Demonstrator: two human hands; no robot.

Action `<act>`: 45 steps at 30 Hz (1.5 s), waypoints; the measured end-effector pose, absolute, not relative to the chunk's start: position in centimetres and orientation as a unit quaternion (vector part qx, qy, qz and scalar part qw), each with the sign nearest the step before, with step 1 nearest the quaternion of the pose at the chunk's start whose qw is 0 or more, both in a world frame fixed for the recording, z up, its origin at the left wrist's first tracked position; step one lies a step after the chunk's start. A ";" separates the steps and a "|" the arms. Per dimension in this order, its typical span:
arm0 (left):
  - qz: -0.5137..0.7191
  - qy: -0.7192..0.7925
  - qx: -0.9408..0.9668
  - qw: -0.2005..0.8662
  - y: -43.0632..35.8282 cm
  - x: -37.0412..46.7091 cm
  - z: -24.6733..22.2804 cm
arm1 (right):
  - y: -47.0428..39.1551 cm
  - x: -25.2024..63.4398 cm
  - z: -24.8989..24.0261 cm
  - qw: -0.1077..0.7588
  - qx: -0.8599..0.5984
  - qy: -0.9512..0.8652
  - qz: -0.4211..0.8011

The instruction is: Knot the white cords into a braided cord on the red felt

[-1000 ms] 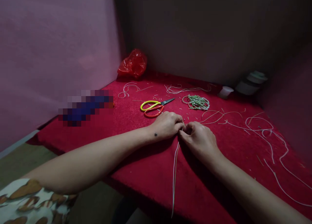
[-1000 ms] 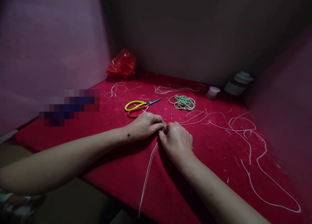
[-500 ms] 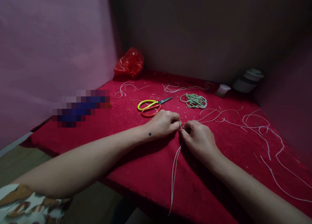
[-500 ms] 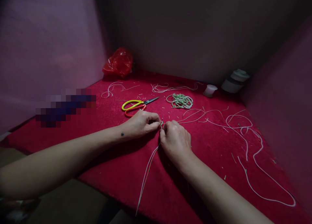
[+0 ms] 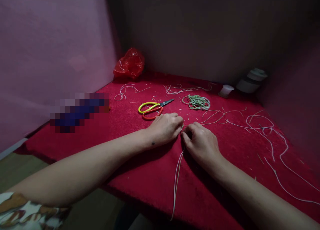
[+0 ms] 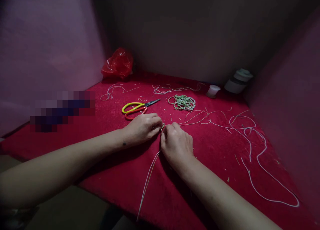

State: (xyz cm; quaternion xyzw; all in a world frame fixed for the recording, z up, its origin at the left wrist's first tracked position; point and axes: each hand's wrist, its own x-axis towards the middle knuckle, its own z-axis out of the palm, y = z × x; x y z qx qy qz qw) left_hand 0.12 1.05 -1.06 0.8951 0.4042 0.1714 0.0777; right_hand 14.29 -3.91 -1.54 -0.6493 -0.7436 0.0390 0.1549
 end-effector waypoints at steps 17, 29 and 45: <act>0.196 0.411 0.879 0.141 1.1 0.1 -0.4 | -3.9 14.3 -1.6 0.154 -0.652 -0.741 0.037; 0.180 0.444 0.848 0.226 1.3 -0.2 0.4 | -3.9 14.3 -1.6 0.156 -0.654 -0.739 0.038; 0.192 0.427 0.857 0.214 1.8 -0.4 -0.2 | -3.9 14.4 -1.6 0.171 -0.656 -0.733 0.054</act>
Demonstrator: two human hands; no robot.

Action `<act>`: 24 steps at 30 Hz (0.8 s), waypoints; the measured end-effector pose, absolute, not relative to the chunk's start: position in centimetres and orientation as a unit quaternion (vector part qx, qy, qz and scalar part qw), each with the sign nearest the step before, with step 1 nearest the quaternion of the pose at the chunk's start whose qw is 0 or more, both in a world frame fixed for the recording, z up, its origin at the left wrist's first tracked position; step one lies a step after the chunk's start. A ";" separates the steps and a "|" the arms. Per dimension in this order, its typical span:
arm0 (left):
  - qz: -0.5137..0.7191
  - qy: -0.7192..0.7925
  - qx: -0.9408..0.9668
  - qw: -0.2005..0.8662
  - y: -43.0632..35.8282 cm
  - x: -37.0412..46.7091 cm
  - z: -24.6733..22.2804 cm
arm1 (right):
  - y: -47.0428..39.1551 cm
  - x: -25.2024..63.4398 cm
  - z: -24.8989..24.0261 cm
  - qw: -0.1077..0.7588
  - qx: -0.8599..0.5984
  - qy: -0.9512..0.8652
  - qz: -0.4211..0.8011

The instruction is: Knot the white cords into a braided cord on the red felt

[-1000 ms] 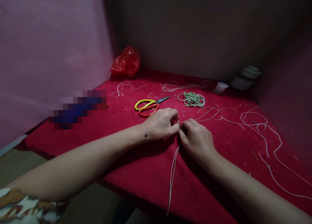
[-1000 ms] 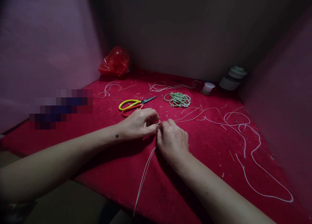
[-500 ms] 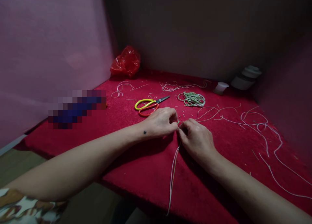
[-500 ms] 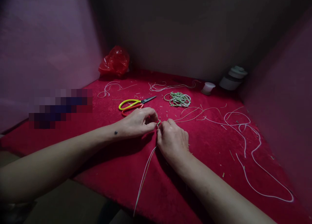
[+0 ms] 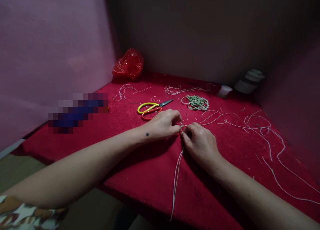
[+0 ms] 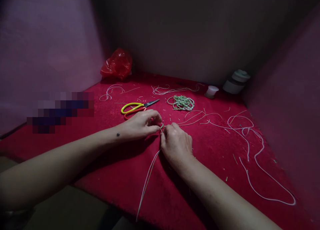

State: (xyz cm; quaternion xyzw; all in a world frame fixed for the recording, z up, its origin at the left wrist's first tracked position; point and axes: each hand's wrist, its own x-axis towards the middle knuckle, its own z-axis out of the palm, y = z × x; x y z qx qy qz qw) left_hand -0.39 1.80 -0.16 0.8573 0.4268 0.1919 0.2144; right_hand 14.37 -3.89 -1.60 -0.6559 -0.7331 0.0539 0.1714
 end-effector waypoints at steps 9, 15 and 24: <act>0.206 0.407 0.841 0.290 1.9 -0.5 0.9 | -3.8 14.4 -1.6 0.176 -0.652 -0.735 0.056; 0.177 0.405 0.875 0.197 1.9 -0.5 0.1 | -3.8 14.5 -1.7 0.174 -0.651 -0.736 0.058; 0.163 0.369 0.865 0.298 1.8 -0.8 1.1 | -3.8 14.5 -1.7 0.181 -0.648 -0.738 0.056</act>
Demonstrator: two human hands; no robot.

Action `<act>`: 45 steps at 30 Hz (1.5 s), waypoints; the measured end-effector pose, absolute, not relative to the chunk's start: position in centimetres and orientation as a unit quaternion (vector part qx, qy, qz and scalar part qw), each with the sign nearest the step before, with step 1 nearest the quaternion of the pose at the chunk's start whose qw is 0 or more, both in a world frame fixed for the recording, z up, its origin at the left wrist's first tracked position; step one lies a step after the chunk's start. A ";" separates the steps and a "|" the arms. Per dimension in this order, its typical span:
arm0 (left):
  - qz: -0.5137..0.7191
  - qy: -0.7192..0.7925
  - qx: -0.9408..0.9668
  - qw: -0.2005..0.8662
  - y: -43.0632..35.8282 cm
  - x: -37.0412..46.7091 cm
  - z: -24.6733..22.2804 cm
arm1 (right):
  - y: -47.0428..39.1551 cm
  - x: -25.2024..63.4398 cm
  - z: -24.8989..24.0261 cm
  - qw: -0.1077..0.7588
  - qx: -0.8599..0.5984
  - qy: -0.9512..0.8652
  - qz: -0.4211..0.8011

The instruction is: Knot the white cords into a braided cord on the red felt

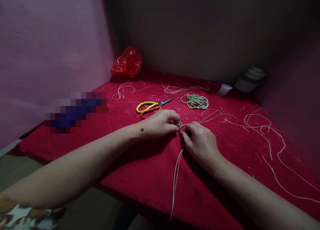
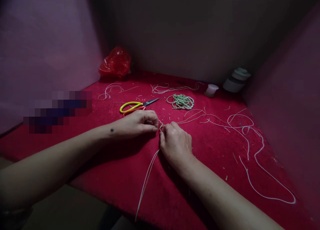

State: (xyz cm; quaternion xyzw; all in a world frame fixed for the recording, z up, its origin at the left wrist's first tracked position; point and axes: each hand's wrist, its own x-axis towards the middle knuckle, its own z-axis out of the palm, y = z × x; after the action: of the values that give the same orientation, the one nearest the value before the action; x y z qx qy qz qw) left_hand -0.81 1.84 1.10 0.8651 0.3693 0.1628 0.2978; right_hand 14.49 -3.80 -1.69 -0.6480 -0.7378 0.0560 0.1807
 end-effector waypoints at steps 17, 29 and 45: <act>0.176 0.384 0.873 0.241 1.6 -0.5 0.4 | -3.7 14.5 -1.9 0.183 -0.648 -0.737 0.057; 0.114 0.388 0.717 0.568 2.0 -1.5 1.3 | -3.7 14.5 -1.8 0.192 -0.649 -0.733 0.066; 0.054 0.353 0.783 0.509 2.0 -1.6 1.3 | -3.6 14.5 -1.8 0.190 -0.649 -0.734 0.069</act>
State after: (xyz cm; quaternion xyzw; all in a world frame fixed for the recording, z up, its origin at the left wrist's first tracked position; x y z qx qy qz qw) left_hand -1.60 2.01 1.26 0.7830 0.3534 0.0540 0.5091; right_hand 14.49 -3.64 -1.76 -0.6488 -0.7336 0.0693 0.1901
